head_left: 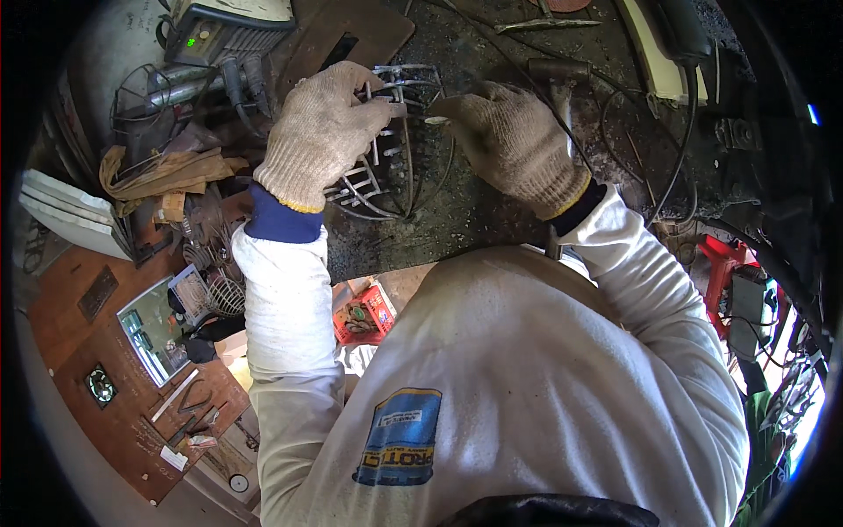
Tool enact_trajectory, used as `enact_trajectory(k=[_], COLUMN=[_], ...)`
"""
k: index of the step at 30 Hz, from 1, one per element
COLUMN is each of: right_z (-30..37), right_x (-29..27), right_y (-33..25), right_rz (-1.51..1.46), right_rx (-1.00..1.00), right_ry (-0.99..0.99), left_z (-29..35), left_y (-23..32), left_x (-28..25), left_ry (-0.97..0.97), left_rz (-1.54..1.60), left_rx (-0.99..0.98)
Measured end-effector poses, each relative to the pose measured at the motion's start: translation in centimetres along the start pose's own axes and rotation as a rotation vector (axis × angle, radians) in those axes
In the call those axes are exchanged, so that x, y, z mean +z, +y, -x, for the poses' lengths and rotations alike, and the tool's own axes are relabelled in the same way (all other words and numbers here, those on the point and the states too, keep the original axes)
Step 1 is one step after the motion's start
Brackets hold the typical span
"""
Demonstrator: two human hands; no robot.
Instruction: The person welds components onto a curved metal frame using a welding rod, then uses a hammer and a small tool to adjust the metal pieces.
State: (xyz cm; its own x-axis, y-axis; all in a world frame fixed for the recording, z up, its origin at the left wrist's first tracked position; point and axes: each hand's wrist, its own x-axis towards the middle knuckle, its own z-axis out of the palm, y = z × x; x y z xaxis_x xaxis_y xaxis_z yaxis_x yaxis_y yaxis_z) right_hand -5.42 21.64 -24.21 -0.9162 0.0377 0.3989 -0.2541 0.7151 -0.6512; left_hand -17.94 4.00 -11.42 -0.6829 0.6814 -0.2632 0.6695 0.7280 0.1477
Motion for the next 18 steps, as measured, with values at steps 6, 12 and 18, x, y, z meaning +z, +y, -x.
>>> enact_trajectory(k=[6,12,18], right_z=[0.1,-0.8,-1.9], right_x=[0.0,1.2,1.3], right_y=[-0.5,-0.4,-1.0], right_rz=[-0.051,-0.050,0.025], right_rx=[-0.019,-0.056,-0.081], right_ry=[0.038,0.063,-0.035], left_z=[0.2,-0.5,-0.4], left_y=[-2.6,2.3,0.3], left_x=[0.8,-1.2,-0.3], left_ry=[0.195,-0.054,0.030], left_rz=[-0.190,0.182,0.101], left_rx=[0.404,-0.299,-0.196])
